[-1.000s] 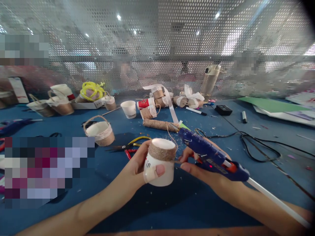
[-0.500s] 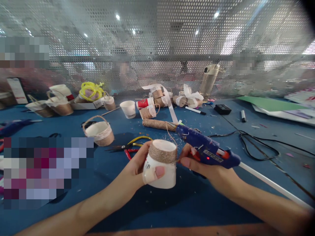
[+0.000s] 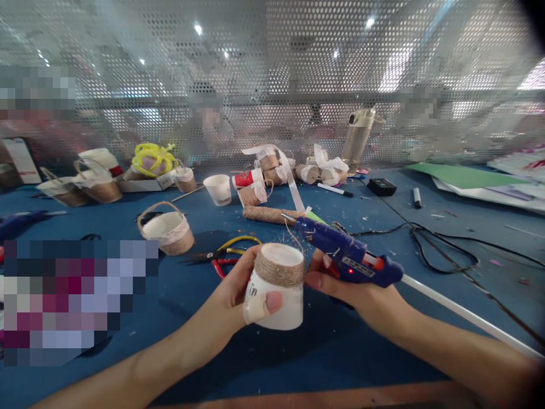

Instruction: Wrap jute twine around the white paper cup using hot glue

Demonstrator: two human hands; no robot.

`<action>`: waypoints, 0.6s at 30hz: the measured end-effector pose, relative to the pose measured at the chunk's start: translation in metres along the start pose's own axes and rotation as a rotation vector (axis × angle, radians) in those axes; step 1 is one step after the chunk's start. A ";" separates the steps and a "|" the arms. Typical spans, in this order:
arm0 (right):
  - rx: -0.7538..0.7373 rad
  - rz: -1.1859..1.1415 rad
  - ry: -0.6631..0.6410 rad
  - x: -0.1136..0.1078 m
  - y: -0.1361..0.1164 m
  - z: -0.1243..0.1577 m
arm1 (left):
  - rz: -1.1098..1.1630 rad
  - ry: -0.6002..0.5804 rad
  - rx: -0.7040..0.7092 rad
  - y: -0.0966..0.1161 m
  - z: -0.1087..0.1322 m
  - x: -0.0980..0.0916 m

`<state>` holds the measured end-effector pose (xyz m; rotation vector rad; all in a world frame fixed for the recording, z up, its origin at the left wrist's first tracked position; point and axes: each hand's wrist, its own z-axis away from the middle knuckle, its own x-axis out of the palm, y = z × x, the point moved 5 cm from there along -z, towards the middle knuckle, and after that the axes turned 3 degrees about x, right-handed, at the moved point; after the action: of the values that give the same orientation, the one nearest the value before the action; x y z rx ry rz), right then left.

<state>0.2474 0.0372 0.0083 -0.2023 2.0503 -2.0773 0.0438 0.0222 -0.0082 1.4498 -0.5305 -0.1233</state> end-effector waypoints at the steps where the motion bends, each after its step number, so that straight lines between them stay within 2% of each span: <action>1: 0.002 0.000 0.000 0.000 0.000 0.000 | 0.002 0.004 -0.003 0.000 0.000 0.000; 6: -0.033 -0.011 -0.013 0.001 -0.001 0.000 | 0.004 0.025 -0.030 -0.003 0.000 -0.001; 13: -0.067 -0.064 -0.071 0.005 0.001 0.002 | 0.000 -0.061 -0.084 -0.002 0.002 0.002; 18: -0.066 0.023 0.059 -0.001 0.006 0.002 | -0.092 -0.089 -0.125 0.000 -0.001 0.011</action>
<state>0.2488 0.0359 0.0026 -0.1286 2.1463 -2.0269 0.0539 0.0183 -0.0047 1.3509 -0.5195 -0.2907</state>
